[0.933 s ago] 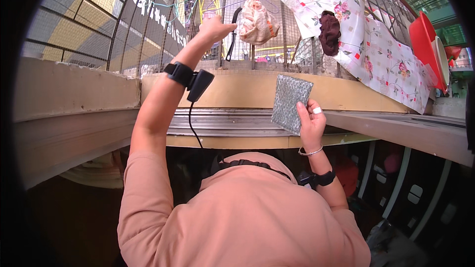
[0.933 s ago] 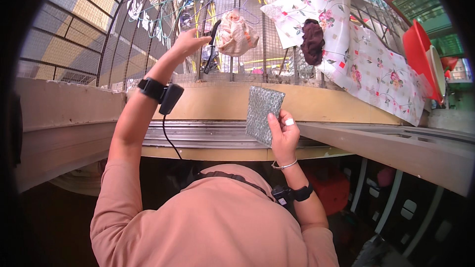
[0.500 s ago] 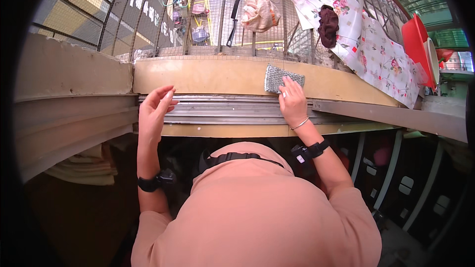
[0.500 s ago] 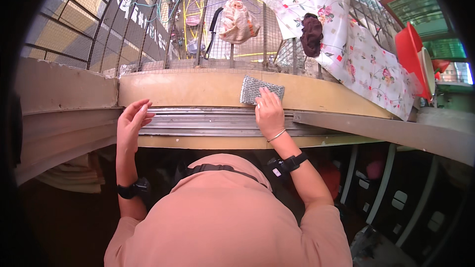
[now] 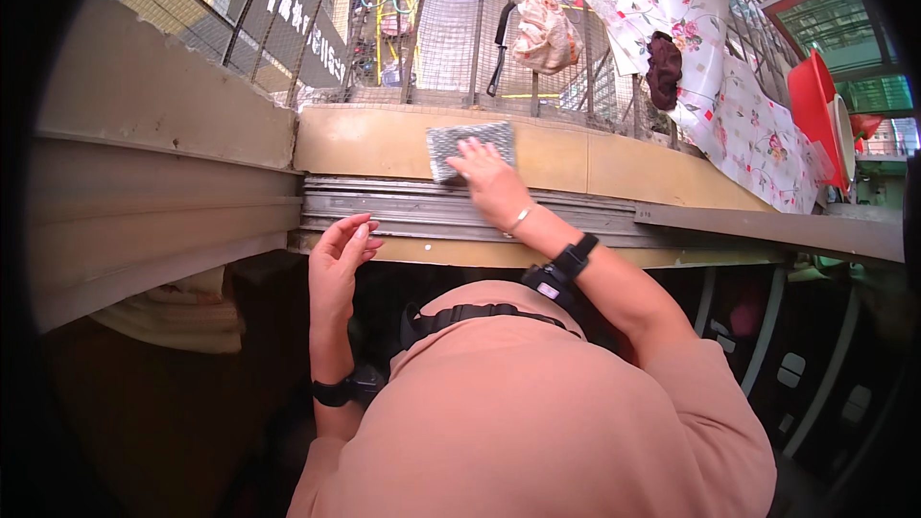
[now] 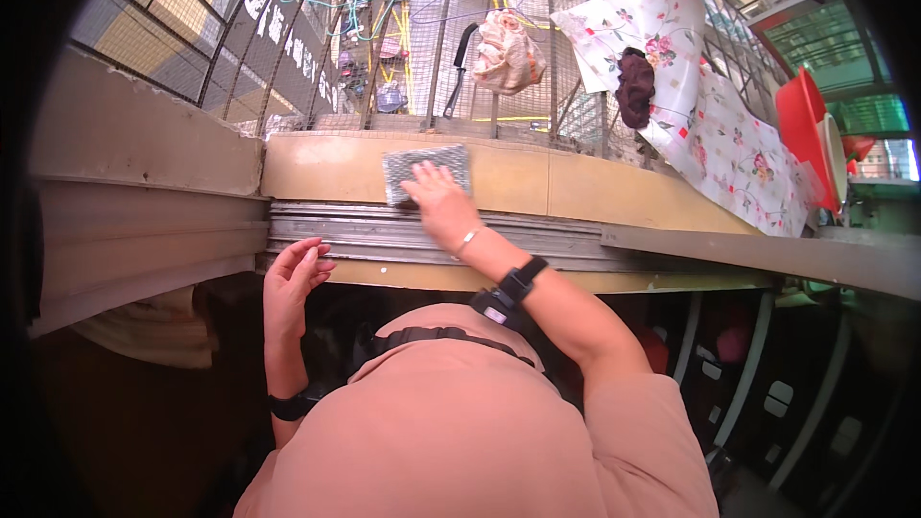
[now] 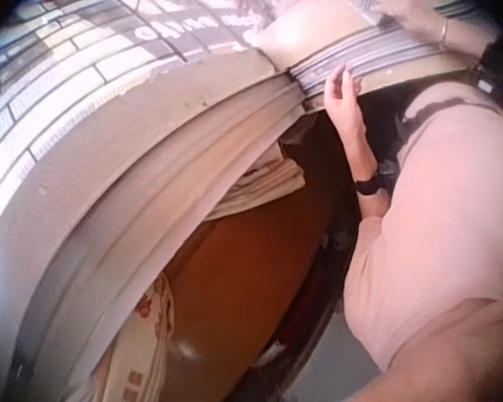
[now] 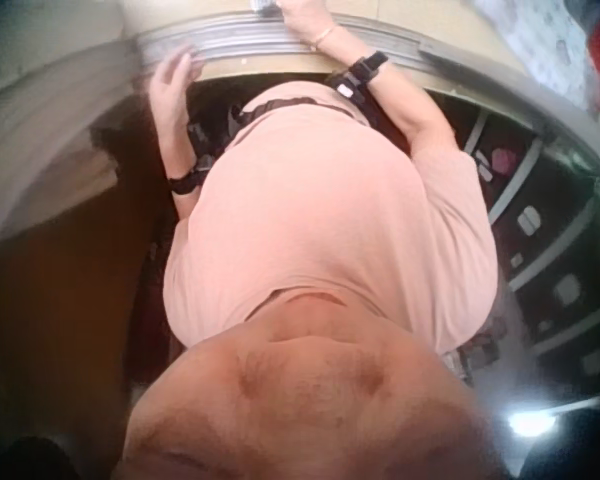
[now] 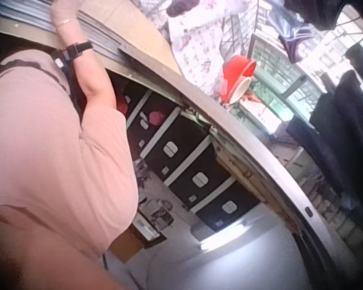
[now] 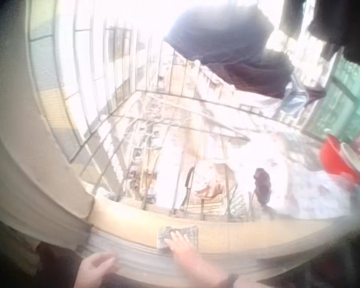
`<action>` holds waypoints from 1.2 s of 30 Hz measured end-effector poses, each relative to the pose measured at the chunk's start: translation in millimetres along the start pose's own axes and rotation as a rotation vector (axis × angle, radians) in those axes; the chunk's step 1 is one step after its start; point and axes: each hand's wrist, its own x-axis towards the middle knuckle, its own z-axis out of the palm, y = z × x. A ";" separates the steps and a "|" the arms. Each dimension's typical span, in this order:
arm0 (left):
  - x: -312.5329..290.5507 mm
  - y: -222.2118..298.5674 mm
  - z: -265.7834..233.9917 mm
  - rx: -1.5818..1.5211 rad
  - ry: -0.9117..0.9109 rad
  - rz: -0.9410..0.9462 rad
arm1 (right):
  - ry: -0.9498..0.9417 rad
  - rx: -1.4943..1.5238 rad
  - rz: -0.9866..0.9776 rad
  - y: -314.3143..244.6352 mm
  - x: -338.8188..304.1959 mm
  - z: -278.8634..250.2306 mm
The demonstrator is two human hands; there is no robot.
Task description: Cleaning a window track using a scouring pad and a knife.
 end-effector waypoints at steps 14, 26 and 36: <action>28.5 13.8 32.6 0.074 -0.111 -0.032 | -0.006 -0.134 0.259 91.9 -64.9 -76.7; 1.8 0.1 4.9 0.038 -0.093 -0.039 | -0.028 -0.078 0.279 44.2 -64.3 -48.0; -44.1 -14.6 -67.8 -0.037 0.070 -0.044 | -0.098 0.062 0.016 -75.7 40.2 45.2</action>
